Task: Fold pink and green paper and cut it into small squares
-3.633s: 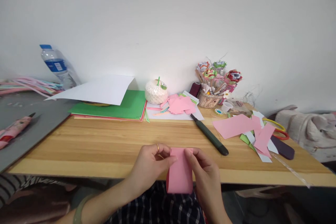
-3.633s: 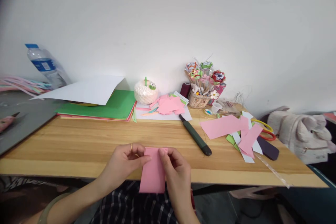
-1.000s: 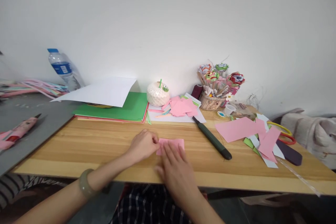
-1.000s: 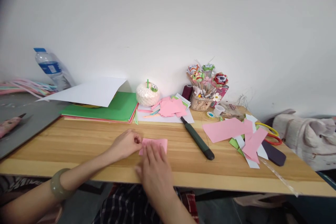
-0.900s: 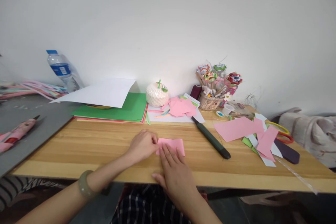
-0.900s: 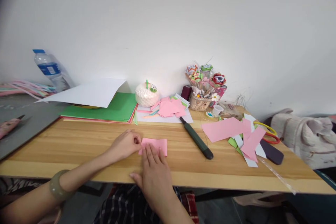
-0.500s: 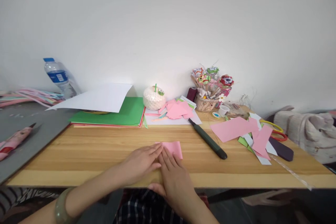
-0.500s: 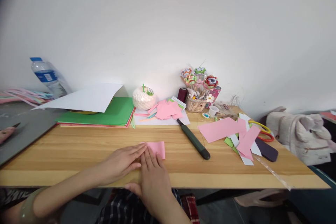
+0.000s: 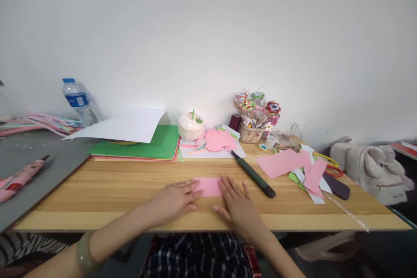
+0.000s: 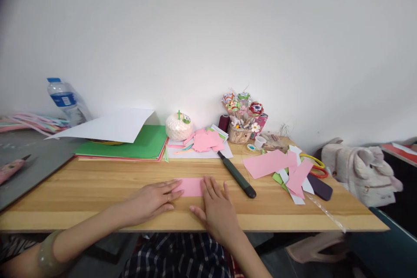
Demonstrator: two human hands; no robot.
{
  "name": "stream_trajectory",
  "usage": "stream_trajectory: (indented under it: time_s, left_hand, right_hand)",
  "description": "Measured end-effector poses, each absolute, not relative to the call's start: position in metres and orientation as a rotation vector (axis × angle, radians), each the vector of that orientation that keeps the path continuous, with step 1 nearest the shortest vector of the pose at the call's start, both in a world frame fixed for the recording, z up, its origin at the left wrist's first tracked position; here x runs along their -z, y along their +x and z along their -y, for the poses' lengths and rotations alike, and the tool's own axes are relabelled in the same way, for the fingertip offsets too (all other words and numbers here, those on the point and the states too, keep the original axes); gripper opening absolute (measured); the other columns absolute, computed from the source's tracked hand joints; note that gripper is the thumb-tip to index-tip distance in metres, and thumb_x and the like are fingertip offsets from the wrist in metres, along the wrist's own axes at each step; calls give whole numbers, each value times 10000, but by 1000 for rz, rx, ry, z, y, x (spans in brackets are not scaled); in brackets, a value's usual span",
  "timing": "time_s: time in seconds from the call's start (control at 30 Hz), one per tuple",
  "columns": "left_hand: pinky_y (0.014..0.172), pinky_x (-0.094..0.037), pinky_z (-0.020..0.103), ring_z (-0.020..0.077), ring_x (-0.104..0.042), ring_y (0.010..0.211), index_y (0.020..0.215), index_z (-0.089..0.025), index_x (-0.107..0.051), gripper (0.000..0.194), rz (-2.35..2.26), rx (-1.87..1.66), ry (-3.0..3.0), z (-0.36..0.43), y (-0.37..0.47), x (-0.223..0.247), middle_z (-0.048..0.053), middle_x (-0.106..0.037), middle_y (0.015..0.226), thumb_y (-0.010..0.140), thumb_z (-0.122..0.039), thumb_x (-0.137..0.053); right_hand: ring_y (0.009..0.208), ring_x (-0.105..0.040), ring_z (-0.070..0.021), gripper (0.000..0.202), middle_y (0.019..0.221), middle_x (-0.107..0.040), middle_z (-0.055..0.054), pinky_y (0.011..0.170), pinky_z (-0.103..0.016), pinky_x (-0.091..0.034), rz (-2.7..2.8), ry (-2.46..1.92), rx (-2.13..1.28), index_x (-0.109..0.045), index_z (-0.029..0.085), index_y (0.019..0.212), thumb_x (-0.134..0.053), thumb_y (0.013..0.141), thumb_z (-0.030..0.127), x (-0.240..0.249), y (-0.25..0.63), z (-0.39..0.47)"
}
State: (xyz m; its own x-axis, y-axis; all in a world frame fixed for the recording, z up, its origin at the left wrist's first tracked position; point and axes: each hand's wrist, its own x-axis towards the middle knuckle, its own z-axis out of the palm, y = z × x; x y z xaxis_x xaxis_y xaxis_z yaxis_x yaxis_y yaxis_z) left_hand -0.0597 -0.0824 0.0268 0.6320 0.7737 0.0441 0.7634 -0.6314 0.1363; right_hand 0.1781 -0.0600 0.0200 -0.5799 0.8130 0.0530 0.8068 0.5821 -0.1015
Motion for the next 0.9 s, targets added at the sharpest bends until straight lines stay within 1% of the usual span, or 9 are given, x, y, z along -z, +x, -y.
stream_trajectory:
  time_s: [0.13, 0.27, 0.33, 0.4, 0.5, 0.6, 0.7, 0.8, 0.9]
  left_hand:
    - [1046, -302, 347, 216, -341, 1292, 1310, -231, -443, 416, -1231, -213, 2765, 83, -69, -25, 100, -340, 1414, 927, -390, -412]
    - [1031, -325, 371, 234, -374, 1272, 1301, -236, -457, 408, -1210, -196, 2796, 82, -72, -25, 111, -359, 1401, 928, -393, -410]
    - [1026, -331, 381, 242, -387, 1264, 1292, -234, -466, 399, -1222, -171, 2818, 82, -72, -25, 122, -377, 1391, 927, -386, -415]
    - [1019, -339, 382, 243, -402, 1255, 1281, -233, -476, 386, -1234, -162, 2840, 82, -71, -25, 125, -397, 1382, 928, -376, -418]
    - [993, -366, 381, 243, -462, 1206, 1224, -230, -526, 344, -1261, -204, 2864, 80, -68, -27, 121, -465, 1337, 923, -368, -430]
    - [918, -417, 389, 237, -571, 1036, 1006, -202, -636, 233, -1238, -249, 2897, 71, -59, -33, 92, -627, 1107, 907, -331, -468]
    - [811, -462, 348, 215, -600, 889, 822, -168, -647, 226, -1142, -294, 2940, 52, -44, -38, 57, -667, 855, 910, -234, -450]
    - [875, -441, 300, 186, -582, 989, 1014, -150, -623, 250, -977, -443, 2925, 32, -26, -35, 73, -652, 1052, 920, -149, -391]
    - [994, -354, 263, 157, -493, 1164, 1168, -131, -560, 323, -877, -424, 2851, 19, -15, -29, 74, -568, 1238, 929, -126, -344]
  right_hand:
    - [1341, -205, -256, 707, 1453, -223, -101, 1058, -534, -180, 2726, -1367, -75, -254, 117, 1399, -242, 876, 593, -12, 181, 58]
    - [1339, -213, -256, 735, 1450, -249, -96, 1057, -503, -210, 2742, -1307, -39, -269, 142, 1399, -355, 838, 608, -7, 190, 55]
    - [1324, -258, -258, 670, 1428, -326, -70, 1050, -496, -231, 2717, -1301, -7, -369, 207, 1362, -409, 821, 601, -9, 202, 50]
    - [1286, -341, -243, 491, 1388, -412, -50, 1031, -468, -278, 2640, -1347, 43, -522, 261, 1245, -375, 867, 537, -13, 217, 39]
    - [1195, -452, -240, 452, 1300, -505, -128, 976, -427, -350, 2431, -1512, 158, -614, 182, 1098, -242, 937, 381, -19, 239, 16]
    - [1103, -501, -291, 423, 1177, -567, -197, 908, -439, -391, 2302, -1643, 252, -556, 82, 1141, -311, 922, 348, -19, 250, -5]
    - [987, -542, -280, 349, 1037, -609, -175, 842, -398, -420, 2319, -1683, 296, -542, 66, 1132, -400, 895, 280, -13, 248, -14]
    - [947, -548, -276, 330, 986, -591, -170, 800, -393, -428, 2342, -1699, 356, -512, 64, 1164, -419, 882, 209, -13, 241, -8]
    - [824, -589, -248, 363, 961, -570, -154, 657, -346, -462, 2355, -1714, 381, -446, 77, 1234, -360, 906, 207, -21, 240, 11]
